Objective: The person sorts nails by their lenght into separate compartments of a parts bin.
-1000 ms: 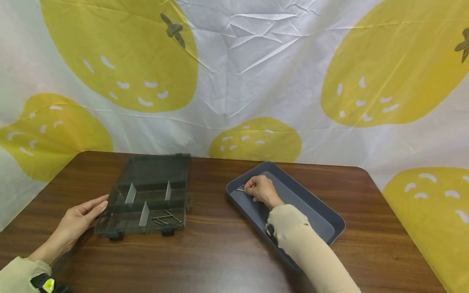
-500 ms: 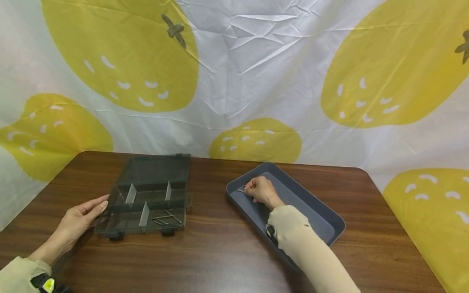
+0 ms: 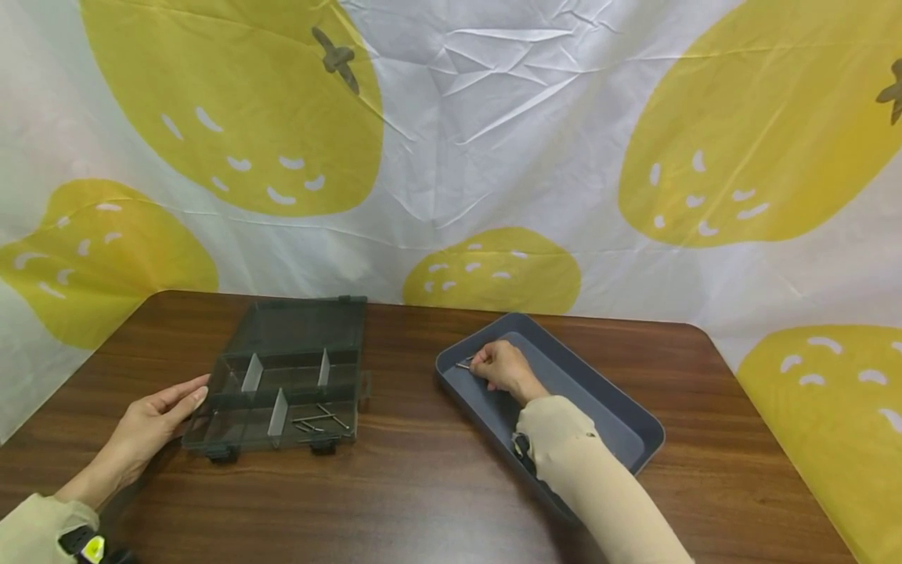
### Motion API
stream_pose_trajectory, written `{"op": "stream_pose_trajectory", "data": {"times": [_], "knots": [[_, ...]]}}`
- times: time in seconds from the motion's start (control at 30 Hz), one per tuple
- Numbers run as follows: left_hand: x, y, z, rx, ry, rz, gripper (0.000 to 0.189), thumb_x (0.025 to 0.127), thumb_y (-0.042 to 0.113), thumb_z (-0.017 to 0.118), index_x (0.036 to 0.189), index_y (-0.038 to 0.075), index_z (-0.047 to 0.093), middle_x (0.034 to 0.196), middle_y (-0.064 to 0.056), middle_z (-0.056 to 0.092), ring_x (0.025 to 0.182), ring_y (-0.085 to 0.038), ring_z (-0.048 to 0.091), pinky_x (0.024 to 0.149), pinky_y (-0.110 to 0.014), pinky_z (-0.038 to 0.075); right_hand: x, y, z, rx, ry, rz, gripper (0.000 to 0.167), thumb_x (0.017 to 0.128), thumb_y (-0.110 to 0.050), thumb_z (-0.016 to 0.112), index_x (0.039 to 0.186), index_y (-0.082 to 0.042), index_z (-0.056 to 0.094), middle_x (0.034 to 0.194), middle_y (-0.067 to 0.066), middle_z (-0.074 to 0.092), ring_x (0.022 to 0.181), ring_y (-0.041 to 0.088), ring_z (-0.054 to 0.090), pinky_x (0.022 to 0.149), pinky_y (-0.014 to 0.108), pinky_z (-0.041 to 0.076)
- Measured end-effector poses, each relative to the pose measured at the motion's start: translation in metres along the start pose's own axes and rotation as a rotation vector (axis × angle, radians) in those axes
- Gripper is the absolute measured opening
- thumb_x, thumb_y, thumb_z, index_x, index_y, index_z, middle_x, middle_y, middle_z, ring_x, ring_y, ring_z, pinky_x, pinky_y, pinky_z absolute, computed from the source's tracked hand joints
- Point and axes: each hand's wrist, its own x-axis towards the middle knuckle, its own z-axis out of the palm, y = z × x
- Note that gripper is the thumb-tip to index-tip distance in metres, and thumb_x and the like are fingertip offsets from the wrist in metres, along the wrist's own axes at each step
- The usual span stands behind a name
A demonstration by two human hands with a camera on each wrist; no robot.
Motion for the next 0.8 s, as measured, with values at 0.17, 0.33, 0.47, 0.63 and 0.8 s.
{"op": "stream_pose_trajectory", "data": {"times": [0.17,0.33,0.47,0.63,0.8], "knots": [[0.0,-0.001,-0.001,-0.003,-0.005,-0.002,0.067,0.094,0.05,0.048,0.144,0.006,0.039,0.145,-0.019,0.037,0.085,0.023,0.044,0.072,-0.013,0.051,0.001,0.001,0.0,0.021,-0.006,0.006,0.009,0.089,-0.004,0.062,0.084,0.002,0.066,0.065,-0.002,0.059,0.046,0.005,0.045,0.043,0.018,0.04],[0.001,-0.001,0.0,-0.004,0.001,0.004,0.066,0.094,0.05,0.048,0.143,0.006,0.04,0.144,-0.019,0.038,0.085,0.022,0.045,0.072,-0.014,0.051,0.001,0.002,-0.002,0.068,-0.01,0.013,0.01,0.091,-0.003,0.06,0.086,0.004,0.065,0.067,0.0,0.059,0.047,0.005,0.045,0.044,0.018,0.04],[0.0,0.0,0.0,-0.003,0.001,0.007,0.066,0.094,0.05,0.048,0.143,0.006,0.04,0.145,-0.019,0.037,0.085,0.022,0.045,0.072,-0.014,0.051,0.0,0.002,-0.005,0.105,-0.017,0.013,0.012,0.092,-0.003,0.058,0.089,0.007,0.064,0.065,-0.001,0.057,0.047,0.004,0.044,0.044,0.017,0.039],[0.0,0.0,-0.001,-0.004,-0.001,0.009,0.066,0.095,0.049,0.048,0.143,0.006,0.04,0.145,-0.019,0.037,0.085,0.022,0.045,0.072,-0.014,0.051,0.0,0.001,-0.007,0.154,-0.024,0.01,0.013,0.092,-0.002,0.057,0.092,0.01,0.063,0.064,-0.001,0.055,0.047,0.004,0.044,0.044,0.016,0.038],[0.0,0.0,-0.001,-0.007,-0.004,0.012,0.065,0.095,0.048,0.048,0.143,0.005,0.04,0.144,-0.02,0.037,0.085,0.022,0.045,0.072,-0.014,0.051,-0.001,-0.001,-0.01,0.188,-0.027,0.023,0.015,0.092,-0.003,0.056,0.094,0.011,0.062,0.07,0.001,0.057,0.049,0.005,0.045,0.045,0.018,0.039]]}}
